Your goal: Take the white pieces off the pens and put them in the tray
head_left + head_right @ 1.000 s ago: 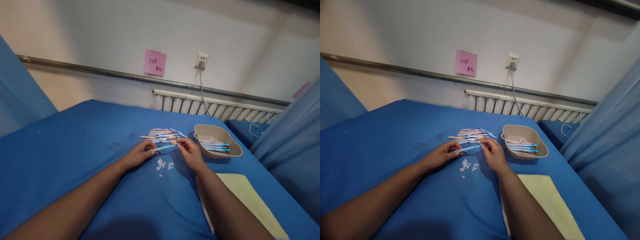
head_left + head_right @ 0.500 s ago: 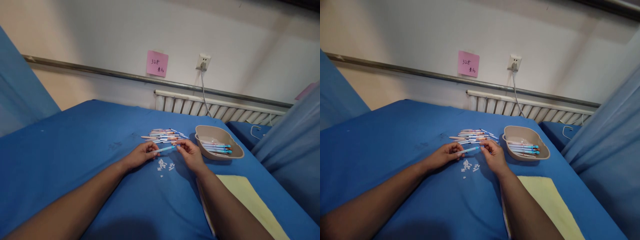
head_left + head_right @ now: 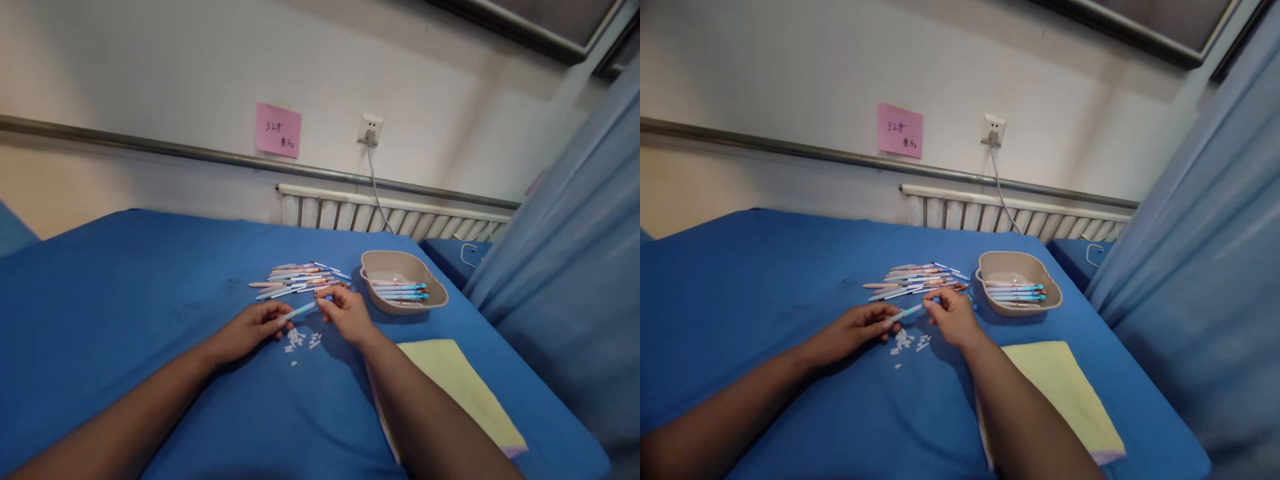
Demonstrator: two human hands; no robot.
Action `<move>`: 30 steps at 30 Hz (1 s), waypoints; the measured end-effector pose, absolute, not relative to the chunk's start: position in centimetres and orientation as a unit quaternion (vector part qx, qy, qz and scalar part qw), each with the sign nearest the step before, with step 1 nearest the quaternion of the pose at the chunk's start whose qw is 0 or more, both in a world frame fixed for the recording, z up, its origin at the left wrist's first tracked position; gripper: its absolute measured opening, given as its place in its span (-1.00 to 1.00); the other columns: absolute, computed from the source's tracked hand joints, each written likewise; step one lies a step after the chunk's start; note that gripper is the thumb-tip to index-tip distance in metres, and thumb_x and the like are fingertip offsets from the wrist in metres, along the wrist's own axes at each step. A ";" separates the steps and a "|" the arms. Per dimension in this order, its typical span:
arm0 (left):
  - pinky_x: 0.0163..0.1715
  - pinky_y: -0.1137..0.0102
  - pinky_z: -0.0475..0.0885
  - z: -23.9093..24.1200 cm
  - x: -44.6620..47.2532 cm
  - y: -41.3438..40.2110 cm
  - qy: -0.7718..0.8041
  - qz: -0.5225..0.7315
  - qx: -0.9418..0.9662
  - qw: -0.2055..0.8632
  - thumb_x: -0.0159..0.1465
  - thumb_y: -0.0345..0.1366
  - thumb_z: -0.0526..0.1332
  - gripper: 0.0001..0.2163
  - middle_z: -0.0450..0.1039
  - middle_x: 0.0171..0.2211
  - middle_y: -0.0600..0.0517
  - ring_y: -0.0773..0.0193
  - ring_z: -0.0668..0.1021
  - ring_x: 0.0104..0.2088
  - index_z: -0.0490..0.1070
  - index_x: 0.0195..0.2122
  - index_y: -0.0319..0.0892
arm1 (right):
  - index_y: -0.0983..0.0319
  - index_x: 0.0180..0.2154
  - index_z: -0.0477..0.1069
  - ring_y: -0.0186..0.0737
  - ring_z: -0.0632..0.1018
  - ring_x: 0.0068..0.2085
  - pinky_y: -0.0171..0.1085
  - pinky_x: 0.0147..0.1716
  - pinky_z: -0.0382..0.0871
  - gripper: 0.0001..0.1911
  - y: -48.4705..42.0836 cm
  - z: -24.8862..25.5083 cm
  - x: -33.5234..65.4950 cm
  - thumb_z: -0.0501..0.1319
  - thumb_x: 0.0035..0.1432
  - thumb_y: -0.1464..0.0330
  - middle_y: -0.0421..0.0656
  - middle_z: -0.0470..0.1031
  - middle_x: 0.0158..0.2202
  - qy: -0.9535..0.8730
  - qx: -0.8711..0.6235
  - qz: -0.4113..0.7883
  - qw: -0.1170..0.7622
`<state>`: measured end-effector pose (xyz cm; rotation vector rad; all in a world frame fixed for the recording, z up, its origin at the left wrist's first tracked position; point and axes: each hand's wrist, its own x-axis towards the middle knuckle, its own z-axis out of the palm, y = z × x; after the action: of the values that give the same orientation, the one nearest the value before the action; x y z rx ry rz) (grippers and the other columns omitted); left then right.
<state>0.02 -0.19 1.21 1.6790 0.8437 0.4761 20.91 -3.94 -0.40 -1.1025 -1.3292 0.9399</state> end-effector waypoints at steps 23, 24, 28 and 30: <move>-0.27 0.38 0.38 1.3 0.9 -1.0 0.368 0.232 0.732 0.525 0.16 -0.03 0.15 -0.68 0.46 -0.36 0.01 0.25 0.46 -0.35 0.39 -0.27 -0.20 | 0.17 0.17 -0.02 -0.42 0.33 -0.54 -0.40 -0.53 0.22 -0.16 -3.6 -1.4 20.7 0.34 -0.10 0.34 -0.35 0.33 -0.49 -0.596 -0.450 0.410 0.523; -0.26 0.37 0.38 1.5 0.9 -1.1 0.373 0.242 0.725 0.527 0.15 -0.02 0.17 -0.68 0.47 -0.34 0.00 0.24 0.48 -0.34 0.39 -0.27 -0.20 | 0.17 0.15 0.02 -0.43 0.33 -0.55 -0.41 -0.53 0.21 -0.22 -3.5 -1.5 20.8 0.32 -0.09 0.35 -0.36 0.31 -0.51 -0.603 -0.451 0.406 0.518; -0.23 0.34 0.40 2.4 1.3 -0.8 0.404 0.303 0.670 0.545 0.09 -0.04 0.25 -0.68 0.51 -0.31 -0.04 0.20 0.52 -0.29 0.41 -0.27 -0.18 | 0.17 -0.01 0.20 -0.43 0.34 -0.55 -0.43 -0.53 0.17 -0.52 -3.3 -1.5 21.3 0.21 -0.02 0.45 -0.37 0.28 -0.55 -0.647 -0.495 0.350 0.462; -0.23 0.34 0.40 3.3 1.9 -0.4 0.408 0.325 0.663 0.537 0.06 -0.07 0.28 -0.69 0.51 -0.31 -0.04 0.20 0.52 -0.29 0.43 -0.28 -0.18 | 0.17 -0.09 0.26 -0.42 0.36 -0.53 -0.42 -0.51 0.17 -0.63 -3.2 -1.4 21.5 0.17 0.01 0.47 -0.36 0.32 -0.55 -0.669 -0.526 0.302 0.429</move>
<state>1.94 -0.38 3.30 1.5784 0.9709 0.7746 21.47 -3.22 -1.44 -1.3142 -1.6703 0.7550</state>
